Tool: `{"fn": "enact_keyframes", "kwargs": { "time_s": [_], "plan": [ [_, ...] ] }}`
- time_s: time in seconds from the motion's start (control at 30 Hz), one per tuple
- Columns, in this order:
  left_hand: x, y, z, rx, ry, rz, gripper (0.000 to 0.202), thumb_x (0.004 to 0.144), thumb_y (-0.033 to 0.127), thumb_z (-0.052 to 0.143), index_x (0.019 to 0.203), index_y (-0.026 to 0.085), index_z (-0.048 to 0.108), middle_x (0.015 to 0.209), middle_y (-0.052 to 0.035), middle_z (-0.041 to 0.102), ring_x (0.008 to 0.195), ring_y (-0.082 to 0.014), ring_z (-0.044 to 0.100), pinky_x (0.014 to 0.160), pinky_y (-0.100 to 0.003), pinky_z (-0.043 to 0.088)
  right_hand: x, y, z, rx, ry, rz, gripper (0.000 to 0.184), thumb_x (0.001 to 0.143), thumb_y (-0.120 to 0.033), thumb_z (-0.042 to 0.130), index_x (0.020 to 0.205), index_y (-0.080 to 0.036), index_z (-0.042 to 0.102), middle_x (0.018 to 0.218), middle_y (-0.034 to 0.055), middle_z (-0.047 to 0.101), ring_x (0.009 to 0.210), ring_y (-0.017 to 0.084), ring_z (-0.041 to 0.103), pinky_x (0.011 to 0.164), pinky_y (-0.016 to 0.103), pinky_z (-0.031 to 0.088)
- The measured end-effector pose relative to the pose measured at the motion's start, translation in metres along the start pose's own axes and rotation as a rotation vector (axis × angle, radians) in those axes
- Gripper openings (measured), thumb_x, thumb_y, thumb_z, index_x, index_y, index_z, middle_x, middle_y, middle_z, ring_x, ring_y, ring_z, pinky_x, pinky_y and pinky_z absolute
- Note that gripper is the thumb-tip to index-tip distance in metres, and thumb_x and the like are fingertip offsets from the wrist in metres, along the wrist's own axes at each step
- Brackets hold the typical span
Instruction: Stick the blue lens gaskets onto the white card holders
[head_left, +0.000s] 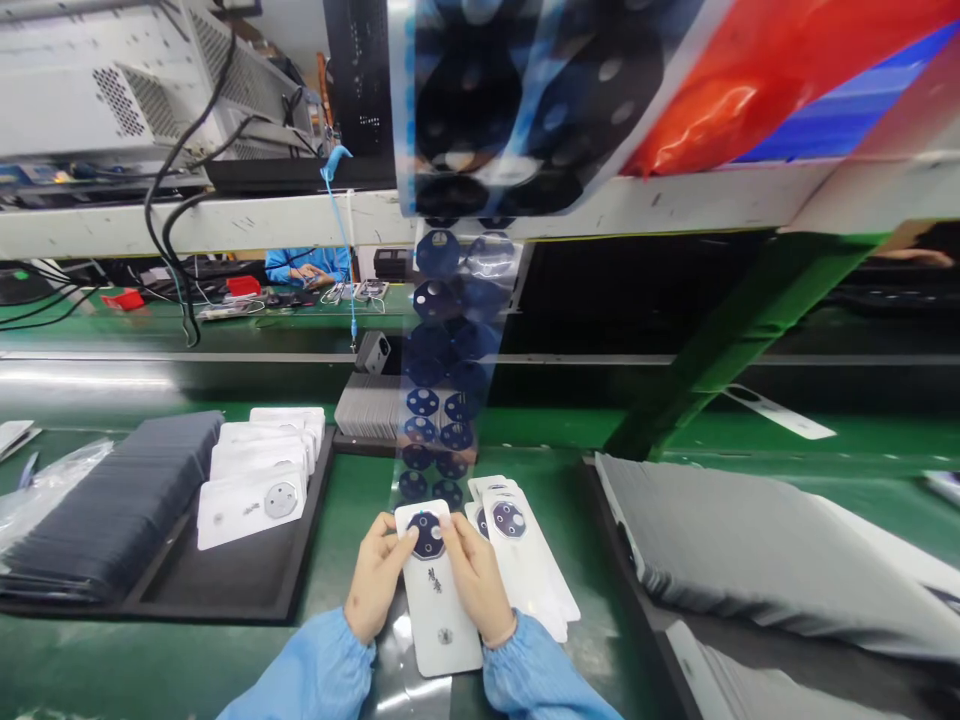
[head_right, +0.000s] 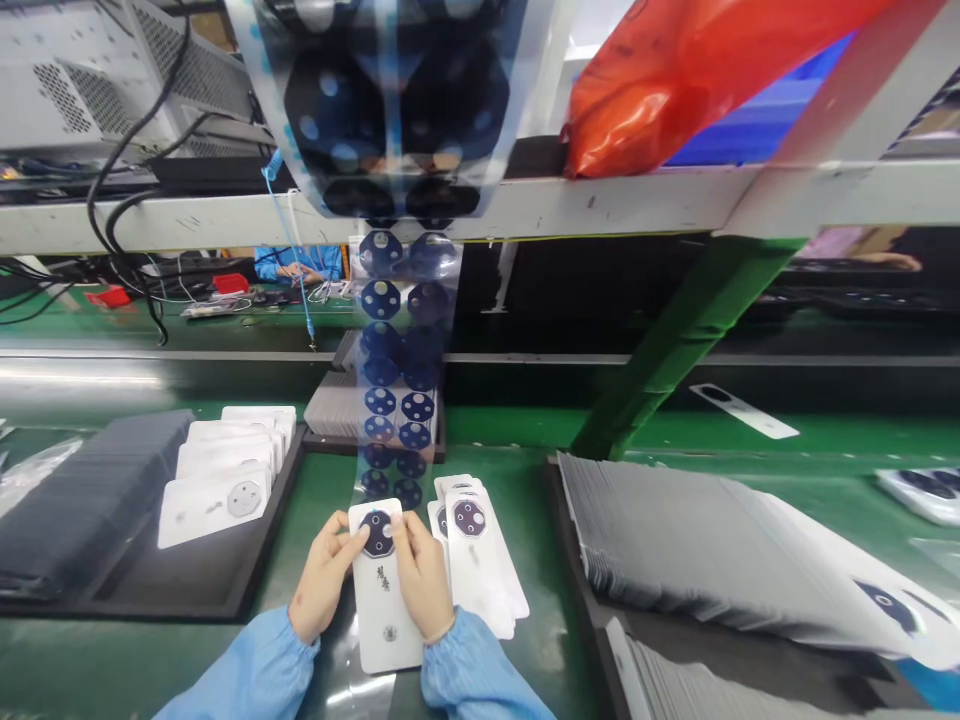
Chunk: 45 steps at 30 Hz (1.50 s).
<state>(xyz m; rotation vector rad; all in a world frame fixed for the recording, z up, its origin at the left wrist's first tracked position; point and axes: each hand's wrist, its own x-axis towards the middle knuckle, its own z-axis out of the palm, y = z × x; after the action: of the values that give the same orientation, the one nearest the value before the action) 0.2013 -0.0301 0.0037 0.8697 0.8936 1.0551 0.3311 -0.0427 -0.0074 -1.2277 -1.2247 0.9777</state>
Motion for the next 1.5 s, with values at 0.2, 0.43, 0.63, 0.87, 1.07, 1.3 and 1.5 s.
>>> {"fn": "enact_keyframes", "kwargs": {
  "time_s": [0.2,0.43,0.63,0.87,1.07,1.3,1.5],
  "plan": [
    [-0.003,-0.001,-0.002,0.051,-0.175,-0.001,0.037,0.084,0.043,0.066,0.108,0.017,0.054,0.071,-0.0022,0.072,0.058,-0.015,0.066,0.056,-0.022,0.049,0.001,-0.002,0.001,0.046,0.034,0.061,0.031,0.084,-0.049,0.061,0.086,-0.018,0.058,0.077,0.0021,0.062,0.075,0.02,0.059,0.069,0.028,0.047],
    [-0.002,-0.002,-0.003,0.11,-0.172,0.002,0.041,0.082,0.046,0.066,0.108,0.016,0.056,0.06,0.0015,0.066,0.052,-0.0131,0.061,0.051,-0.02,0.043,0.001,0.002,-0.002,0.131,0.052,0.073,0.034,0.088,-0.053,0.052,0.08,-0.019,0.056,0.075,0.0012,0.06,0.075,0.02,0.058,0.071,0.03,0.049],
    [-0.006,0.008,0.002,0.118,-0.189,0.005,0.043,0.08,0.047,0.068,0.107,0.016,0.056,0.067,-0.0024,0.072,0.058,-0.0178,0.067,0.054,-0.022,0.048,0.002,0.0,-0.002,0.163,0.018,0.077,0.034,0.084,-0.052,0.06,0.089,-0.018,0.06,0.084,0.0036,0.065,0.084,0.023,0.062,0.078,0.033,0.05],
    [-0.008,0.006,0.0,0.138,-0.233,0.028,0.037,0.084,0.045,0.065,0.109,0.018,0.055,0.075,-0.003,0.072,0.066,-0.0185,0.069,0.058,-0.023,0.049,0.002,-0.001,-0.001,0.216,-0.005,0.083,0.029,0.081,-0.046,0.066,0.087,-0.017,0.061,0.083,0.0035,0.065,0.081,0.021,0.061,0.076,0.032,0.049],
    [-0.004,0.004,-0.002,0.13,-0.236,0.0,0.035,0.084,0.044,0.064,0.104,0.018,0.052,0.068,-0.001,0.072,0.053,-0.0141,0.065,0.053,-0.021,0.047,-0.001,-0.007,0.002,0.294,0.03,0.098,0.03,0.084,-0.045,0.063,0.093,-0.017,0.062,0.089,0.0051,0.067,0.088,0.023,0.062,0.082,0.034,0.049],
    [-0.002,0.007,-0.006,0.156,-0.159,-0.014,0.036,0.08,0.048,0.067,0.095,0.019,0.054,0.061,-0.0001,0.07,0.05,-0.0154,0.065,0.048,-0.02,0.045,0.001,-0.003,0.0,0.304,-0.026,0.112,0.027,0.089,-0.044,0.054,0.097,-0.019,0.059,0.093,0.0052,0.068,0.089,0.022,0.064,0.083,0.035,0.05],
    [0.0,0.012,-0.008,0.162,-0.006,0.053,0.038,0.076,0.045,0.073,0.097,0.022,0.051,0.067,0.0007,0.073,0.053,-0.016,0.067,0.048,-0.02,0.048,-0.002,-0.001,0.004,0.105,0.055,-0.06,0.045,0.085,-0.031,0.061,0.126,-0.02,0.045,0.104,0.0087,0.067,0.084,0.021,0.066,0.075,0.033,0.054]
  ]
}}
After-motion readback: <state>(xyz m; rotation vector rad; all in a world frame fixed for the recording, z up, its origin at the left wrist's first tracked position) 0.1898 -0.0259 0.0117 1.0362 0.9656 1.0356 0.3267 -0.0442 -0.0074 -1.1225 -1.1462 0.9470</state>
